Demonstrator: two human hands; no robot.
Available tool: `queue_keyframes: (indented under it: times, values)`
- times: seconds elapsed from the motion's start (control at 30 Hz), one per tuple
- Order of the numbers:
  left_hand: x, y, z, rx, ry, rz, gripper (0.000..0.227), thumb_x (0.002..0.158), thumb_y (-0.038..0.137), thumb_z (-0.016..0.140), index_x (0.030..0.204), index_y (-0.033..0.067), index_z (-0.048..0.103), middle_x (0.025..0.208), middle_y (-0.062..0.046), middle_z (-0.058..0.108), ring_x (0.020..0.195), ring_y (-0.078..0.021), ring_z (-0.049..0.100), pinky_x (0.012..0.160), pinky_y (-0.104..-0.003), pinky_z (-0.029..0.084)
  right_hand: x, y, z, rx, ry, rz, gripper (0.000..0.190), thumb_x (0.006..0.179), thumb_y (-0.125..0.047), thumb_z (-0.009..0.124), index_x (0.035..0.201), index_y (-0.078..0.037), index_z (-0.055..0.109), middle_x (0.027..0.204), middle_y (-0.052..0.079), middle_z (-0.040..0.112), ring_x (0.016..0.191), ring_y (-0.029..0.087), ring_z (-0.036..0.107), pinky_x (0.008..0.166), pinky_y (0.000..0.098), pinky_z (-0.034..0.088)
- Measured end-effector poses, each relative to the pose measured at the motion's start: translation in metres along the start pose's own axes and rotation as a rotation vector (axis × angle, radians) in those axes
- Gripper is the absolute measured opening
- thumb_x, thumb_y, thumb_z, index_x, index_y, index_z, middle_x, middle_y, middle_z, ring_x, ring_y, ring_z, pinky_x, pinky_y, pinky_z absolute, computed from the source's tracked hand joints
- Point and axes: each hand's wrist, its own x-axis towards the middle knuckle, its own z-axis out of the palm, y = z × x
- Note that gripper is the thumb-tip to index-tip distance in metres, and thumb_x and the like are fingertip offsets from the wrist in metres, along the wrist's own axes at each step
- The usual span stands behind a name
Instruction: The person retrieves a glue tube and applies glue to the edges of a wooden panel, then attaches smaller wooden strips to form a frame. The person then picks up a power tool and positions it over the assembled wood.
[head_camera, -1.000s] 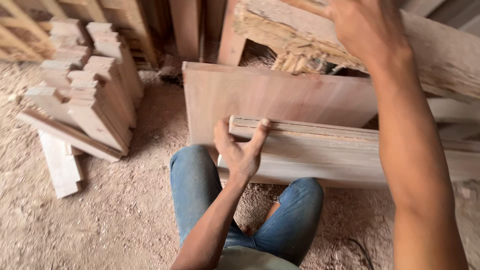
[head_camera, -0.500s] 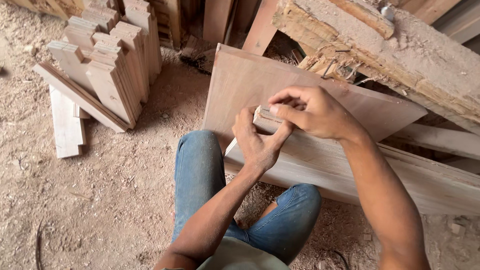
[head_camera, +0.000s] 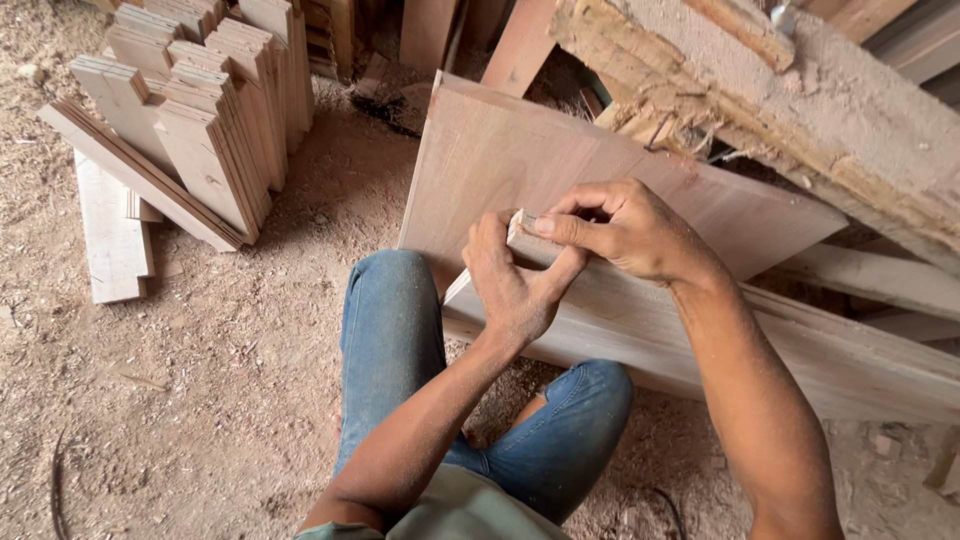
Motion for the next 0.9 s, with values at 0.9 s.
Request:
queue_keyframes:
  times: [0.9]
  values:
    - [0.015, -0.014, -0.026, -0.695, -0.287, -0.404, 0.023, 0.107, 0.028, 0.06, 0.099, 0.0066, 0.059, 0.093, 0.0, 0.058, 0.091, -0.0093, 0.048, 0.088, -0.03, 0.039, -0.009, -0.007, 0.009, -0.137, 0.064, -0.015, 0.033, 0.091, -0.04, 0.07, 0.104, -0.01, 0.078, 0.093, 0.004, 0.08, 0.087, 0.014, 0.074, 0.081, 0.0333, 0.059]
